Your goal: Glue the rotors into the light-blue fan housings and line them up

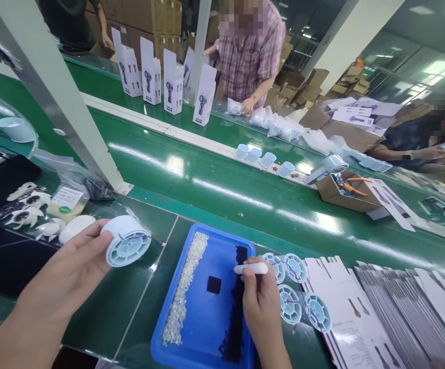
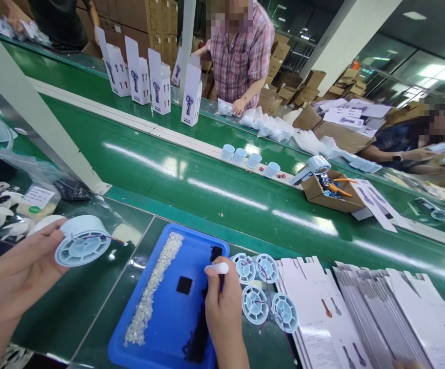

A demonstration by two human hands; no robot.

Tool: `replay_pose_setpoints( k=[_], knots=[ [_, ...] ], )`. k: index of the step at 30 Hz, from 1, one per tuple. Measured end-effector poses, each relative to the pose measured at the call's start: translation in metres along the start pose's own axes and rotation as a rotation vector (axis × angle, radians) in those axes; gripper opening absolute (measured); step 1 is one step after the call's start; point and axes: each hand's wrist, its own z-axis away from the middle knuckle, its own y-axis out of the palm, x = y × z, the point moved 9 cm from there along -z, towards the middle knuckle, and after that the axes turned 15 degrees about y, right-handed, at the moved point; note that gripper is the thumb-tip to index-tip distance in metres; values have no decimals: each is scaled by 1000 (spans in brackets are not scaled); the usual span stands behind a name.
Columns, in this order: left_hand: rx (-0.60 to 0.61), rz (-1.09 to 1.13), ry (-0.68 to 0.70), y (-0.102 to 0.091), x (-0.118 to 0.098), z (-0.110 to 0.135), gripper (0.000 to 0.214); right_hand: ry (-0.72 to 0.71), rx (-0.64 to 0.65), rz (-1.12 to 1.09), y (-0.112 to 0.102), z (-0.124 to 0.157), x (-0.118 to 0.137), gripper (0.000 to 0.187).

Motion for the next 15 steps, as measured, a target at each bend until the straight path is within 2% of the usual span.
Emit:
replay_pose_setpoints(
  k=[3, 7, 9, 12, 15],
  knots=[
    [48, 37, -22, 14, 7, 4, 41, -36, 16, -67, -2, 6, 11, 14],
    [104, 85, -33, 35, 16, 12, 33, -61, 179, -78, 14, 17, 34, 8],
    [172, 95, -42, 48, 20, 17, 25, 20, 110, -176, 8, 20, 45, 8],
    [280, 95, -49, 65, 23, 27, 21, 184, -25, -523, -4, 28, 59, 12],
    [313, 90, -32, 73, 22, 34, 22, 239, 24, -720, -1, 34, 77, 15]
  ],
)
